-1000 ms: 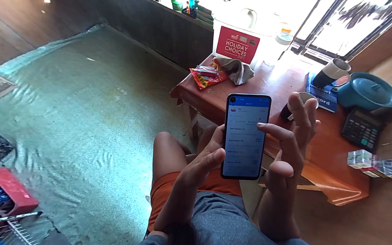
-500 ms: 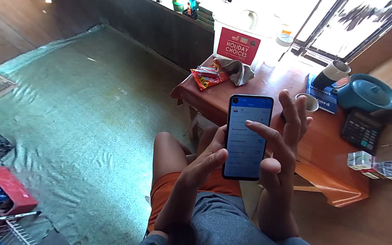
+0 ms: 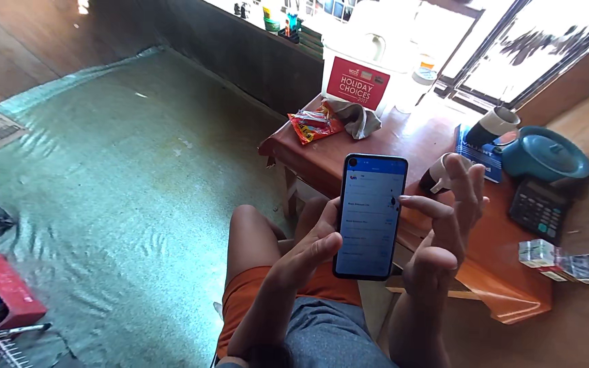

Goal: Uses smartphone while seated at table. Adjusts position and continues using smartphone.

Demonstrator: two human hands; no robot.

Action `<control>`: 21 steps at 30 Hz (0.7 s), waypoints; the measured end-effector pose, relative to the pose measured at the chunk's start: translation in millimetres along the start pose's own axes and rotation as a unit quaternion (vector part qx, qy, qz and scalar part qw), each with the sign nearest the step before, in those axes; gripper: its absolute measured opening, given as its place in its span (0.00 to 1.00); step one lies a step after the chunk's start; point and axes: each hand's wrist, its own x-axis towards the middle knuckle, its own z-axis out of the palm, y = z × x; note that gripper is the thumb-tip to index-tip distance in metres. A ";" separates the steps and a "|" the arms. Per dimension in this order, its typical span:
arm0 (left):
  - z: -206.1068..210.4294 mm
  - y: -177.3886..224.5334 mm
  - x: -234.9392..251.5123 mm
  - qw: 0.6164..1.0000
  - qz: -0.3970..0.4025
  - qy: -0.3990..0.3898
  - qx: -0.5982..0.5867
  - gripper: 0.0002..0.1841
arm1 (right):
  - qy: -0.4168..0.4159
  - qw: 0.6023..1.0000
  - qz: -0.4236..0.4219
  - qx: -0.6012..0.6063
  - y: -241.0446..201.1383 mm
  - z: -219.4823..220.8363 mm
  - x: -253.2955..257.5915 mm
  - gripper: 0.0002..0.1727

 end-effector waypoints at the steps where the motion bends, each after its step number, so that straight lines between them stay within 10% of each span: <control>1: -0.5 -0.8 -0.9 1.000 0.001 -0.002 0.001 0.41 | -0.003 1.000 0.001 0.006 -1.1 0.5 -0.2 0.37; 21: -2.1 -1.9 -2.5 1.000 -0.009 0.006 0.007 0.46 | -0.008 0.999 -0.001 0.031 -5.5 9.4 1.7 0.41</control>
